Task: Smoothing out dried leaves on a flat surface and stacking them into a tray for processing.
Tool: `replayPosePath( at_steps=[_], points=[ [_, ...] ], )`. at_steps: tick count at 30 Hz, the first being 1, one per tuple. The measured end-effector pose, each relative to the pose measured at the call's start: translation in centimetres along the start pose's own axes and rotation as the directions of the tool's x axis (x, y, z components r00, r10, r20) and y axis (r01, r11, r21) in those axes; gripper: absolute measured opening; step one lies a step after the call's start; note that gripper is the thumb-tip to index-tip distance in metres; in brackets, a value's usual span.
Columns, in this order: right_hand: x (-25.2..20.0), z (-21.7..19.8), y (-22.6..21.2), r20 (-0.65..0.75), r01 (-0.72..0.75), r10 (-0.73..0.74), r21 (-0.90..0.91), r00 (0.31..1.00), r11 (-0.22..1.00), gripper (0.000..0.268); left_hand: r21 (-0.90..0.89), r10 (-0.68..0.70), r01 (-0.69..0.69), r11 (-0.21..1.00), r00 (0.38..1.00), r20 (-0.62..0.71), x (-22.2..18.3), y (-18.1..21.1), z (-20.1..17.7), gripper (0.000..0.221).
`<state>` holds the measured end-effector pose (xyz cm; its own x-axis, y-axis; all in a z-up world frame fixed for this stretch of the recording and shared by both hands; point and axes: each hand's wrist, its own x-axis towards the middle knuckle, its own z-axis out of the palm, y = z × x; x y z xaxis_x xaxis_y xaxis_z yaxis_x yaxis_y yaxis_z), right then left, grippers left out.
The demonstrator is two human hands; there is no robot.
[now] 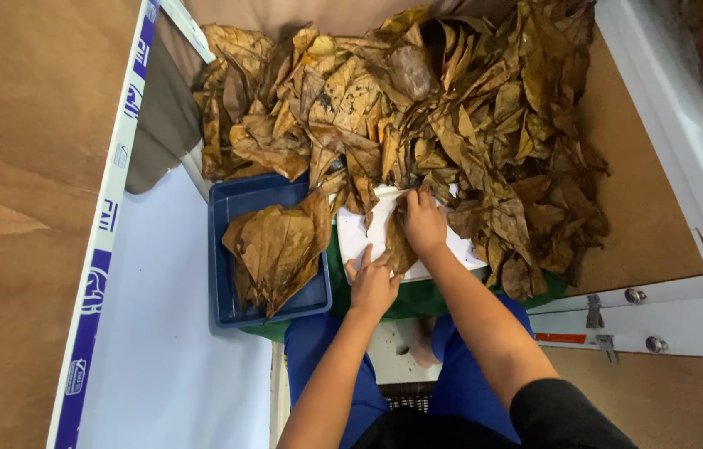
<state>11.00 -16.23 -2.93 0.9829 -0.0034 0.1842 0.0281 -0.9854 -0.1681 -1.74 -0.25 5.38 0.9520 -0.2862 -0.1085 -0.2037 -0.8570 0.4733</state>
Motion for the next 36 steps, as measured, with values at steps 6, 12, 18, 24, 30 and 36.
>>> replayPosePath(
  at_steps=[6,12,18,24,30,36],
  points=[
    [1.1,-4.8,-0.2,0.121,-0.242,0.221,0.194,0.968,0.951,0.039,0.105,0.007,0.008,0.994,0.990,-0.142,1.0,-2.6,5.3,0.034],
    [-5.2,-11.6,-1.8,-0.074,-0.147,0.239,0.608,0.968,0.780,0.027,0.199,0.192,-0.126,0.972,0.914,-0.356,0.5,-3.0,6.8,0.016],
    [-11.8,-9.0,-2.6,0.053,0.014,-0.043,0.457,0.998,0.889,0.032,0.203,0.188,-0.142,0.969,0.955,-0.229,0.5,-3.5,6.9,0.015],
    [-9.3,-8.1,-2.9,-0.006,0.101,-0.108,0.424,0.994,0.900,0.023,0.197,0.202,-0.159,0.967,0.954,-0.222,0.3,-3.4,6.2,0.015],
    [-3.1,1.1,-0.9,-0.108,0.154,-0.128,0.277,0.986,0.948,0.026,0.178,0.187,-0.147,0.973,0.954,-0.236,-0.1,-3.1,6.6,0.014],
    [0.3,-2.0,-2.1,-0.029,0.052,-0.047,0.214,0.998,0.975,0.027,0.095,0.190,-0.171,0.981,0.953,-0.236,-1.3,-1.7,3.9,0.020]
  ],
)
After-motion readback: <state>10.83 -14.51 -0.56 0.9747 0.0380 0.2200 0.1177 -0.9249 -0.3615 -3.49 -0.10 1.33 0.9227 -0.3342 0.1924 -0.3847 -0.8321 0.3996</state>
